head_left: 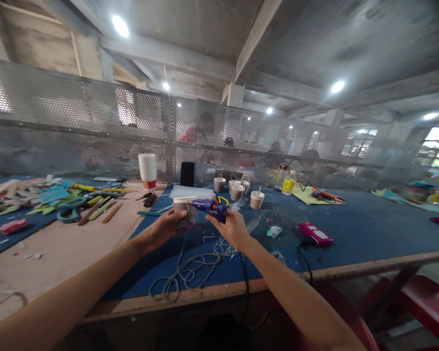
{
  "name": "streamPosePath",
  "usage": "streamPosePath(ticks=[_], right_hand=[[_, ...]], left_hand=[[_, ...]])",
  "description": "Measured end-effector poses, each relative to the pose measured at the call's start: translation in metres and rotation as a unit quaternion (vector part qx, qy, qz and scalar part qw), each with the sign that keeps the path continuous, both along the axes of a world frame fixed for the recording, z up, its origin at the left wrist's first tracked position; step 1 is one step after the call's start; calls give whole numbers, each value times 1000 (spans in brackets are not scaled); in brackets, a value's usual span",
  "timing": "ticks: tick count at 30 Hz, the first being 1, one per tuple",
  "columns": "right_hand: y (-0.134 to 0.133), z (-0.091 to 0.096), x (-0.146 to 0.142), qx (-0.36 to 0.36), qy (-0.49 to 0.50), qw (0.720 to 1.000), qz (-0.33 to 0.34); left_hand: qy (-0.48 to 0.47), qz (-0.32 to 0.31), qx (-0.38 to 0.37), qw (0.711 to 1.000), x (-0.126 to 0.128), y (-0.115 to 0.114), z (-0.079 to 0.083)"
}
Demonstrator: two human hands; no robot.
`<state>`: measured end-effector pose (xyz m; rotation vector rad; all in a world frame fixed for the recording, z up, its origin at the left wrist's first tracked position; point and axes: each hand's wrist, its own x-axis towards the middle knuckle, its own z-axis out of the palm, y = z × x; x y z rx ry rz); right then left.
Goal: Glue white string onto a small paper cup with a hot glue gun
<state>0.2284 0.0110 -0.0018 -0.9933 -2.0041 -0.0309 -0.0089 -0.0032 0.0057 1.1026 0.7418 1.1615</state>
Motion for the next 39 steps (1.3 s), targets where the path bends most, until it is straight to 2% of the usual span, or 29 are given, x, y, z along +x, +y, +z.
streamPosePath(ticks=[20, 39], right_hand=[[0, -3, 1, 8, -3, 1000, 0], [0, -1, 1, 12, -24, 999, -31]], left_hand=[[5, 8, -9, 1000, 0, 1, 0], [1, -4, -2, 1000, -2, 1, -1]])
